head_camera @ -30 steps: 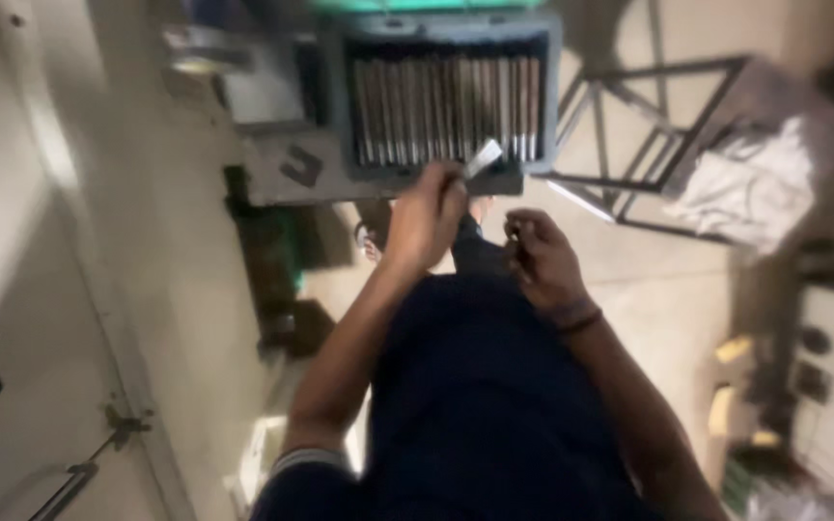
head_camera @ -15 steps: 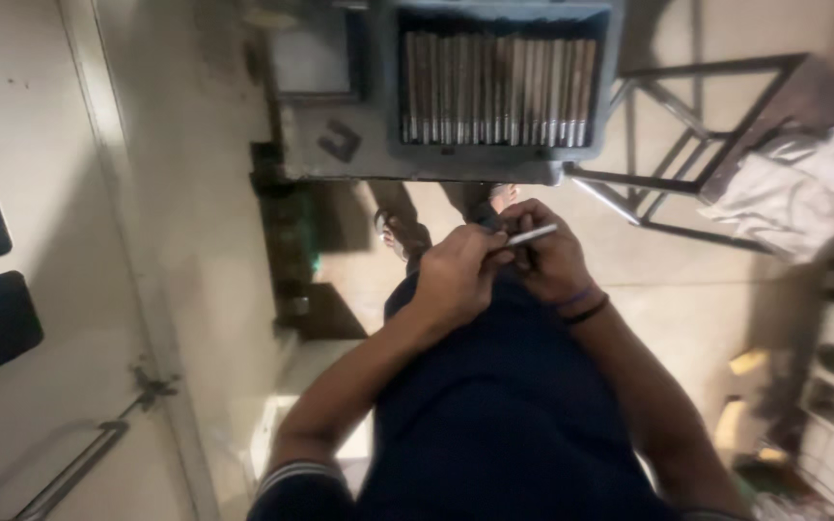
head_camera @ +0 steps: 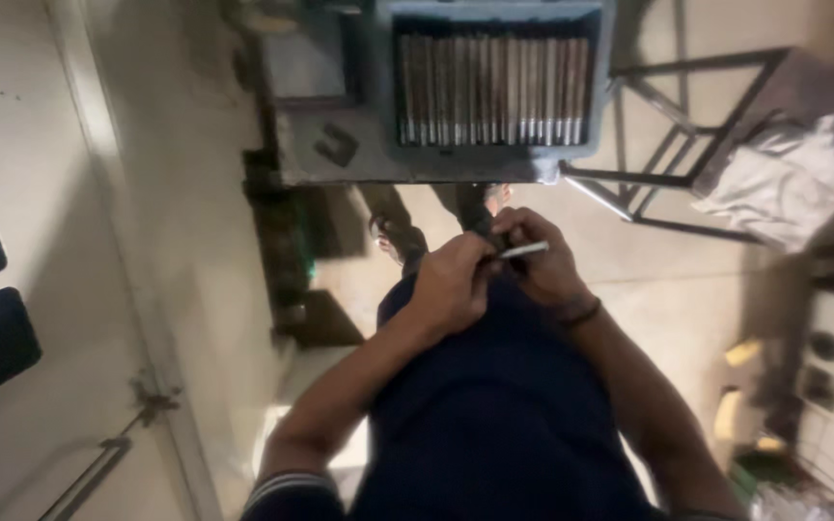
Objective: The person uses a metal tool to pry open a locked door on a large industrial machine. They insert the tool into the door seam and lever it open, then reach inside to manipulate internal components.
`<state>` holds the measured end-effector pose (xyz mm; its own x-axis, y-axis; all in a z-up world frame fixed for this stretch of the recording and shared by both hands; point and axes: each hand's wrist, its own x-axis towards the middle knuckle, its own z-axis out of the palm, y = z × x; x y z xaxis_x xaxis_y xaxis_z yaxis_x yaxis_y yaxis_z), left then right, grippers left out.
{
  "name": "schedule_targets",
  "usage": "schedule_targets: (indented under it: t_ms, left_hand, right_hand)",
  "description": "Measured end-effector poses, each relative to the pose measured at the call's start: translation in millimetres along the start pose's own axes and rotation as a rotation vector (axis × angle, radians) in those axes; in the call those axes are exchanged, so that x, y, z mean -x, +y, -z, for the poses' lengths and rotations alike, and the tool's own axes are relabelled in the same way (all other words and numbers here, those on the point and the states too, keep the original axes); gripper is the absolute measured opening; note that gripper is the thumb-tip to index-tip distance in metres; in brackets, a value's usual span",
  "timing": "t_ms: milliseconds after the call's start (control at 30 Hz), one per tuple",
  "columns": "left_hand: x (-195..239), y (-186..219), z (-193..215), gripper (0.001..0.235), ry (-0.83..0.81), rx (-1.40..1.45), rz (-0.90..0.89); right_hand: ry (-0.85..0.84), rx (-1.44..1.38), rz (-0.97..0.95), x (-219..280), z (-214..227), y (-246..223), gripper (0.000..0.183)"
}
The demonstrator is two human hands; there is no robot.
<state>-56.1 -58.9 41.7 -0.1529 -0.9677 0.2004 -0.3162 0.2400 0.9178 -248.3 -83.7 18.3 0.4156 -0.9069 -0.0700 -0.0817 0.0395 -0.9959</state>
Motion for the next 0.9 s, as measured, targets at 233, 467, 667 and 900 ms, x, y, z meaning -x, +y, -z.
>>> schedule_targets:
  t_ms: [233,467,667,900]
  left_hand:
    - [20,-27,-3,0.039,-0.104,0.199,0.367]
    - [-1,-129,34,0.043,0.174,-0.29,0.871]
    - [-16,-196,86,0.069,0.189,-0.69,0.777]
    - [-17,-218,90,0.052,0.182,-0.604,0.889]
  right_hand:
    - [0.166,-0.262,-0.409,10,-5,37,0.029]
    - [0.454,-0.785,-0.434,27,34,57,0.012]
    - [0.516,-0.779,-0.507,32,34,59,0.015]
    - [0.486,-0.732,-0.669,21,21,51,0.017]
